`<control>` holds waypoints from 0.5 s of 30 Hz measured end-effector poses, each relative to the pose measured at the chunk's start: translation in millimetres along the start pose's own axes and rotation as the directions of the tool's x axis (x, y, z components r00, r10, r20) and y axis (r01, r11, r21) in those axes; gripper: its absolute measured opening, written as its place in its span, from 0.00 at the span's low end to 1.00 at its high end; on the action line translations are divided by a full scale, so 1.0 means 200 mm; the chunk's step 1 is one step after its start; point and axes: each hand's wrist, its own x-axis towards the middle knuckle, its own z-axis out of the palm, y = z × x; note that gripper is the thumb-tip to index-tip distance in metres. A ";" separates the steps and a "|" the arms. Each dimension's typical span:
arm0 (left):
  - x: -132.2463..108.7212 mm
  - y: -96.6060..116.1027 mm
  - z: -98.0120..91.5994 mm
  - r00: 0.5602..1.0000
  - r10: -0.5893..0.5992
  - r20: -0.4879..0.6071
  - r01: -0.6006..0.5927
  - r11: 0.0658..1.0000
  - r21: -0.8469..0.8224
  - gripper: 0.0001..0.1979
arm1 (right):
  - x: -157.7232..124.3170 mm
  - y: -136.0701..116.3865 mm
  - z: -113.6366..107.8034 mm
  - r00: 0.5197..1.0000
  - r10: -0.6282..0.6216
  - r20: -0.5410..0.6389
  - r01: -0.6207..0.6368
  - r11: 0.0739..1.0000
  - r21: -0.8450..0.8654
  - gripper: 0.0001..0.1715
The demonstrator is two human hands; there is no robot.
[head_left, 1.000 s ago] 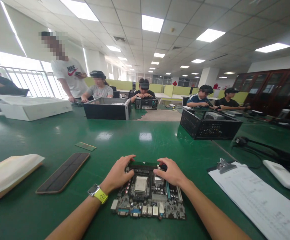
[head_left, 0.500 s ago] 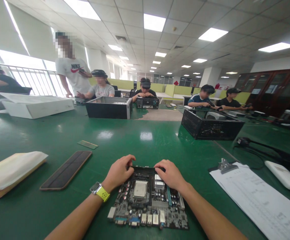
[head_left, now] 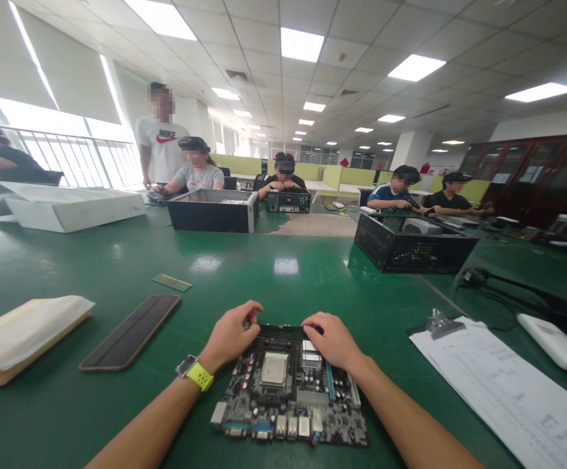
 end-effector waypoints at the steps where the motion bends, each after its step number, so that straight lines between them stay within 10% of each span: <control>1: 0.00 0.00 0.00 1.000 -0.001 -0.001 0.001 1.000 -0.005 0.13 | 0.00 0.00 0.00 1.000 0.003 0.000 -0.003 1.000 0.004 0.13; 15: 0.01 -0.04 0.00 1.000 0.008 0.004 -0.007 0.989 -0.149 0.14 | 0.01 0.01 0.01 1.000 0.005 -0.022 -0.004 1.000 0.028 0.12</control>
